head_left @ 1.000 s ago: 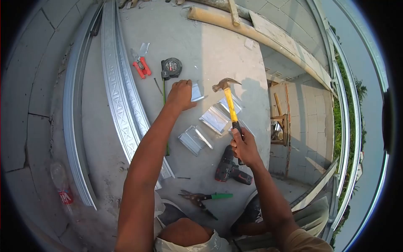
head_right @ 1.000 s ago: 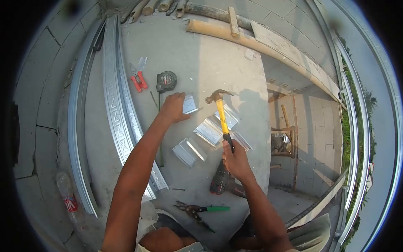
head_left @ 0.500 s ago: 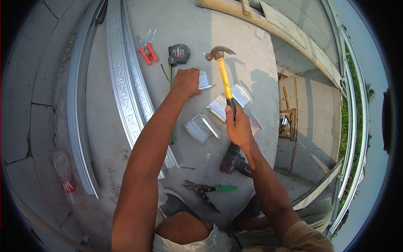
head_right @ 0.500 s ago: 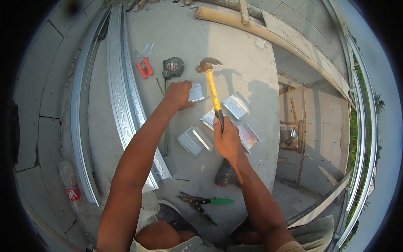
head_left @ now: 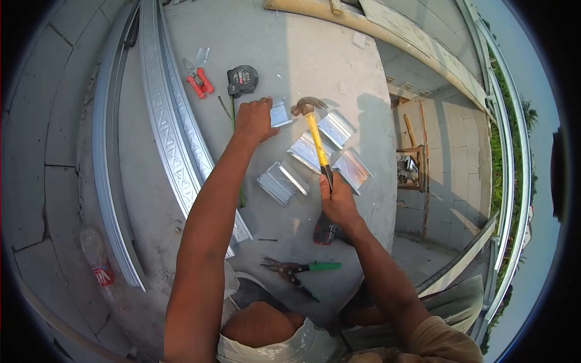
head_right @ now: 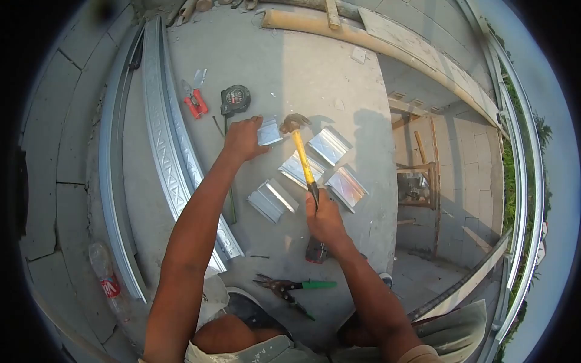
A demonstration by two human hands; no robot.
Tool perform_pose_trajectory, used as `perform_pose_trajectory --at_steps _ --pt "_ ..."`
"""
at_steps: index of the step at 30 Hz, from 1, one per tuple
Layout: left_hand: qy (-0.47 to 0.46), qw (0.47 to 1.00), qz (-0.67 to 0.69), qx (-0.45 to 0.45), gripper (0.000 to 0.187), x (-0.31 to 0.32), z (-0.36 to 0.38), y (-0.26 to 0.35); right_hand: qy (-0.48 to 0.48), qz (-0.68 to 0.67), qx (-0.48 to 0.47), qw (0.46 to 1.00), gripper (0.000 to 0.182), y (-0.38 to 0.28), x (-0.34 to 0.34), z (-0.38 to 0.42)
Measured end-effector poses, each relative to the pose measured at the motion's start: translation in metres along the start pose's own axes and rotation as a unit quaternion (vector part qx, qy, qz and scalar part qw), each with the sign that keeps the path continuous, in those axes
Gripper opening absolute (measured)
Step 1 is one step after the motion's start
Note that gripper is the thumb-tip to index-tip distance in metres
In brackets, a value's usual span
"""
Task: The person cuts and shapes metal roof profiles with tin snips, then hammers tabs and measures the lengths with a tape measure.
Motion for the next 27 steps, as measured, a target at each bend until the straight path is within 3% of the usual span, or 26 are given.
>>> perform_pose_trajectory --at_steps 3,6,9,11,12,13,15,17,21,22,27 --pt "0.0 1.0 0.008 -0.01 0.091 0.004 0.007 0.0 -0.038 -0.061 0.054 0.996 0.036 0.007 0.008 0.001" --pt "-0.026 0.999 0.009 -0.021 0.093 -0.003 0.003 0.005 -0.019 0.037 -0.005 0.999 0.038 0.018 0.004 -0.004" --pt "0.009 0.999 0.009 -0.04 0.09 0.002 0.002 0.002 -0.053 -0.066 0.062 0.995 0.041 0.023 -0.027 -0.002" --pt "-0.014 0.999 0.007 -0.047 0.088 -0.002 0.001 0.007 0.021 -0.13 0.041 0.991 0.043 0.031 -0.052 0.006" --pt "0.115 0.982 -0.141 -0.049 0.085 -0.014 0.011 0.021 0.059 -0.101 0.011 0.993 0.042 0.041 -0.061 0.004" --pt "0.116 0.982 -0.142 -0.045 0.085 -0.028 0.011 0.039 0.063 -0.102 0.013 0.993 0.042 0.04 -0.071 0.006" --pt "0.081 0.994 0.041 -0.068 0.074 -0.052 0.008 0.076 0.019 -0.259 0.101 0.96 0.039 0.048 -0.076 0.01" --pt "-0.094 0.975 0.162 -0.123 0.062 -0.044 0.009 0.114 0.027 -0.276 0.131 0.952 0.043 0.053 -0.084 0.018" --pt "-0.067 0.984 0.088 -0.141 0.049 0.019 -0.027 0.133 0.018 -0.341 0.172 0.924 0.039 0.071 -0.088 0.045" --pt "-0.045 0.988 0.034 -0.145 0.04 0.022 -0.029 0.135 0.023 -0.342 0.195 0.919 0.037 0.08 -0.09 0.054" --pt "-0.055 0.986 0.033 -0.151 0.014 0.029 -0.058 0.139 0.03 -0.359 0.227 0.905 0.032 0.097 -0.096 0.073"
Point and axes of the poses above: each hand's wrist, its own z-axis away from the middle knuckle, its own x-axis out of the palm, y = z × x, the point moved 8 cm from there along -z, towards the middle knuckle, and after that the axes turned 10 degrees about -y, right-handed, at the moved point
